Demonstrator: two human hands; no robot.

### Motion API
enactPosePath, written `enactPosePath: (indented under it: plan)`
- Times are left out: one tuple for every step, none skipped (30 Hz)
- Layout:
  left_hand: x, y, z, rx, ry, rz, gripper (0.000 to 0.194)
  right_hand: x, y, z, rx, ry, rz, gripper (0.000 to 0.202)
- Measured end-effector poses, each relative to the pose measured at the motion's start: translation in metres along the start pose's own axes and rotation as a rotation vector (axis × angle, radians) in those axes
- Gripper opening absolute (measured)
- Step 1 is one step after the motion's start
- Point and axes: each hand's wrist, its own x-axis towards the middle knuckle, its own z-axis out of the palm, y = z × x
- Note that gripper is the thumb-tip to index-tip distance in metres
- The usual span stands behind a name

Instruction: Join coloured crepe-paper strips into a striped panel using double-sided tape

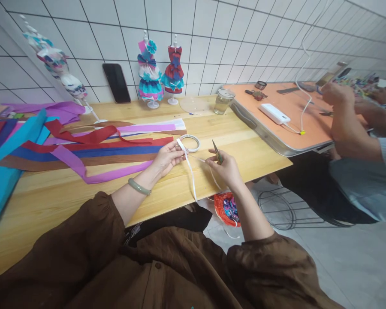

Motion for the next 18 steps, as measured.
enactPosePath:
  plan:
    - [0.0, -0.001, -0.001, -0.007, -0.002, 0.005, 0.054, 0.002, 0.003, -0.001, 0.06, -0.029, 0.046, 0.047]
    - [0.0, -0.001, -0.001, -0.012, -0.005, 0.008, 0.054, 0.004, 0.006, -0.001, 0.121, -0.049, 0.1, 0.048]
    - [0.0, -0.002, -0.001, -0.016, -0.009, 0.007, 0.054, 0.006, 0.009, -0.003, 0.182, -0.065, 0.156, 0.05]
    - [0.0, -0.003, -0.001, -0.017, -0.013, 0.003, 0.053, 0.007, 0.011, -0.004, 0.242, -0.073, 0.204, 0.051]
    - [0.0, -0.003, -0.001, -0.018, -0.017, 0.0, 0.052, 0.008, 0.013, -0.006, 0.301, -0.079, 0.239, 0.052]
    - [0.0, -0.002, 0.0, -0.017, -0.02, -0.001, 0.05, 0.009, 0.014, -0.009, 0.353, -0.084, 0.262, 0.053]
    - [0.0, -0.002, 0.0, -0.016, -0.019, 0.001, 0.049, 0.01, 0.014, -0.012, 0.397, -0.085, 0.274, 0.053]
    - [-0.001, -0.001, 0.001, -0.016, -0.014, 0.004, 0.049, 0.01, 0.014, -0.016, 0.433, -0.078, 0.279, 0.053]
    - [-0.001, 0.0, 0.001, -0.018, -0.004, 0.007, 0.048, 0.009, 0.012, -0.021, 0.46, -0.065, 0.277, 0.052]
    - [-0.001, 0.001, 0.002, -0.022, 0.011, 0.007, 0.047, 0.006, 0.01, -0.025, 0.473, -0.042, 0.27, 0.05]
    - [-0.001, 0.001, 0.002, -0.027, 0.026, 0.005, 0.045, 0.001, 0.007, -0.029, 0.47, -0.021, 0.26, 0.044]
    - [-0.001, 0.002, 0.001, -0.035, 0.036, 0.001, 0.044, -0.006, 0.004, -0.032, 0.448, 0.002, 0.242, 0.038]
    - [-0.001, 0.002, 0.001, -0.045, 0.041, -0.003, 0.043, -0.015, 0.001, -0.033, 0.405, 0.014, 0.218, 0.032]
    - [-0.001, 0.002, 0.001, -0.056, 0.039, -0.005, 0.043, -0.027, -0.001, -0.033, 0.335, 0.008, 0.193, 0.028]
    - [-0.001, 0.002, 0.001, -0.066, 0.034, -0.004, 0.042, -0.04, -0.003, -0.031, 0.243, 0.016, 0.158, 0.028]
    - [-0.001, 0.001, 0.0, -0.075, 0.029, -0.003, 0.041, -0.053, -0.004, -0.027, 0.139, -0.022, 0.127, 0.029]
    - [0.0, 0.001, 0.0, -0.081, 0.023, -0.001, 0.041, -0.066, -0.004, -0.021, 0.06, -0.043, 0.094, 0.031]
    - [0.0, 0.0, 0.0, -0.086, 0.017, 0.002, 0.04, -0.077, -0.003, -0.014, 0.004, -0.025, 0.057, 0.033]
